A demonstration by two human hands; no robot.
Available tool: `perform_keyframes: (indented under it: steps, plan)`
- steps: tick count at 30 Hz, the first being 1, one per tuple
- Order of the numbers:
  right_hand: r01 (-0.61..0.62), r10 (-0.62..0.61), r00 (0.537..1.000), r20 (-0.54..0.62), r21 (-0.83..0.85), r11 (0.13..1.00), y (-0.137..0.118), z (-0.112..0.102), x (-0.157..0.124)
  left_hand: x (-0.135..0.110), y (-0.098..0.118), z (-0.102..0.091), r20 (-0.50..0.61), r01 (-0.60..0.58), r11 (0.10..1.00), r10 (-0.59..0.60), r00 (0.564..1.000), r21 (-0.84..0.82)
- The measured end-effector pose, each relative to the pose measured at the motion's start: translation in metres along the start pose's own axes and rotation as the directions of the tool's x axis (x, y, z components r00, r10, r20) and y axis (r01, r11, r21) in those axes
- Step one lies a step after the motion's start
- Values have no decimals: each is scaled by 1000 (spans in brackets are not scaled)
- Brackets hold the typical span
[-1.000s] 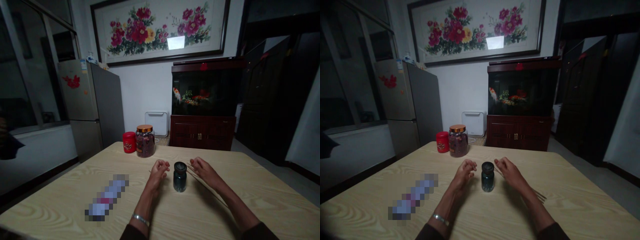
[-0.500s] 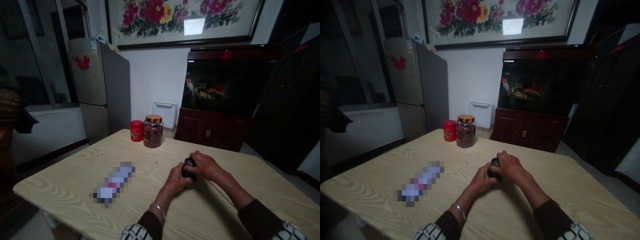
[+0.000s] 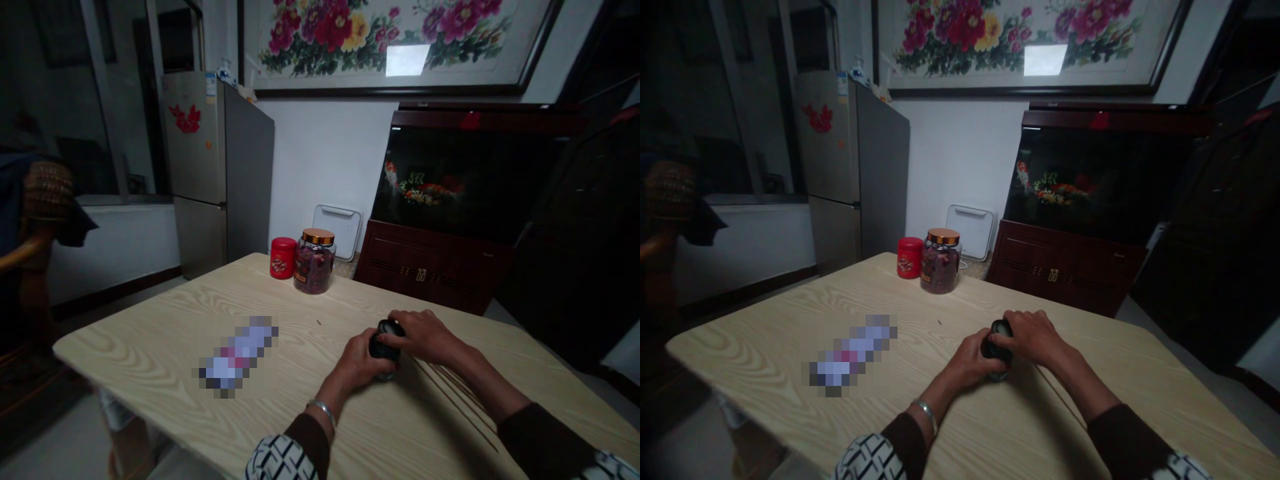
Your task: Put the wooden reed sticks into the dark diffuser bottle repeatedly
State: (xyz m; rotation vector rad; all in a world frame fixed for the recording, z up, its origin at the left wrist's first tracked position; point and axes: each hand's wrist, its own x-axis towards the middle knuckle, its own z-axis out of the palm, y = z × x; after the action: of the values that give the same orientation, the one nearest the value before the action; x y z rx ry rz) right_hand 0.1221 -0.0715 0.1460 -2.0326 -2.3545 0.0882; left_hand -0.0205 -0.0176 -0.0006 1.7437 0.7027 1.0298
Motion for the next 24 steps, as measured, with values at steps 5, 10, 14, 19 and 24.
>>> perform_keyframes:
  steps: [5,10,14,19,24]
  plan:
    - [280,-306,951,47,290,915,9,-5,-3,0,-1,-1,0,-3,1000,3,1000,4]
    - [18,-20,1000,19,74,997,8,2,3,1,0,-1,23,21,1000,-21,1000,13]
    - [177,-190,978,87,132,975,5,-1,5,1,-1,0,13,27,1000,-27,1000,1]
    - [62,-67,997,43,103,993,4,-4,5,0,0,-1,21,17,1000,-17,1000,-2]
    - [79,-82,991,110,25,997,5,-5,7,0,0,-1,7,26,1000,-26,1000,9]
